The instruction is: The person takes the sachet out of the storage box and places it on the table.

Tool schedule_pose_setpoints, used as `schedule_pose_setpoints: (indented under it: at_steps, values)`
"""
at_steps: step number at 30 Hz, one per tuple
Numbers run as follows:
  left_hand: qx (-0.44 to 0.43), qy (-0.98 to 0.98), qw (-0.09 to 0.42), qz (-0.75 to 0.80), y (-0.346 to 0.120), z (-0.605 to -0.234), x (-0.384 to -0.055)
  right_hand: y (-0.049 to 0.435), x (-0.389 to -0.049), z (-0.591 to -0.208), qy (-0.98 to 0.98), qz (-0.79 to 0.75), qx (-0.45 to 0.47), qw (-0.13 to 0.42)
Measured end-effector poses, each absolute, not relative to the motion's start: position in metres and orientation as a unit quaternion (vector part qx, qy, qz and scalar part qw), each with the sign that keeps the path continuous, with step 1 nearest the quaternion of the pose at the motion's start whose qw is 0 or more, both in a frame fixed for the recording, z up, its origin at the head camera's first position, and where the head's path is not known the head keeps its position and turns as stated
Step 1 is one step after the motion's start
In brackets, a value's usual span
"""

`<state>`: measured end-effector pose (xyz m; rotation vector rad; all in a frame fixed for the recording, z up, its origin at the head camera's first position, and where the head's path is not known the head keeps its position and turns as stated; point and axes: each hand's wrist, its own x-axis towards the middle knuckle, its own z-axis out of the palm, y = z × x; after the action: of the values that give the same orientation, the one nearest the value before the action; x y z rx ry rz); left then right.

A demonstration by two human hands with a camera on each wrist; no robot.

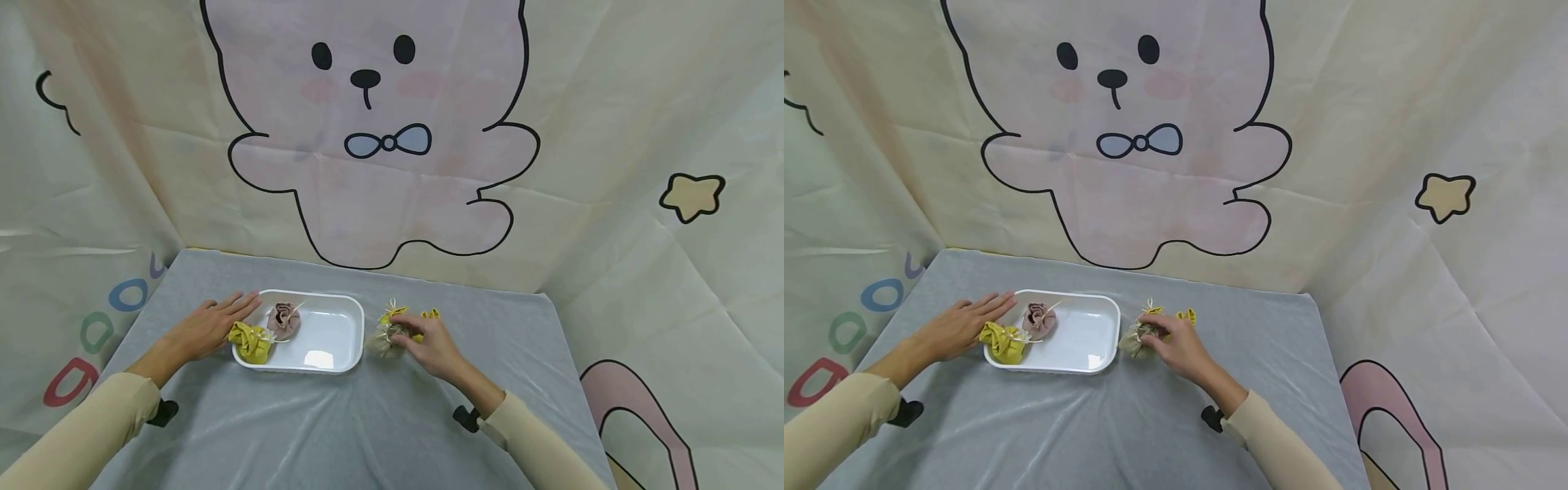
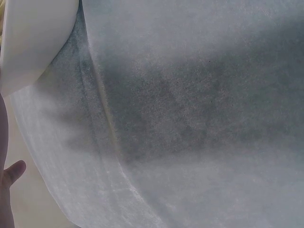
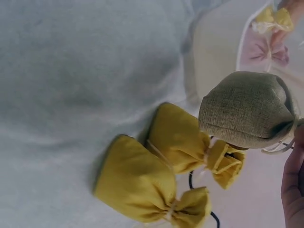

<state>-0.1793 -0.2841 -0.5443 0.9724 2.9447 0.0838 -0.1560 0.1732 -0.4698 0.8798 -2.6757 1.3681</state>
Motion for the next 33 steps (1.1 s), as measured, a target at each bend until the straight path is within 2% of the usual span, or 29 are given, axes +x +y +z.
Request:
schedule_pose_setpoints:
  at_steps: [18,27,33]
  values:
    - [0.308,0.951,0.025,0.03,-0.285,-0.545,-0.178,0.179,-0.162,-0.531,-0.885,0.402,0.233,-0.019]
    - [0.302,0.952,0.029,0.037,-0.285,-0.546,-0.178,0.178,-0.163,-0.526,-0.891,0.381,0.242,-0.033]
    - [0.305,0.951,0.025,0.039,-0.284,-0.546,-0.178,0.173,-0.171,-0.508,-0.905,0.346,0.247,-0.02]
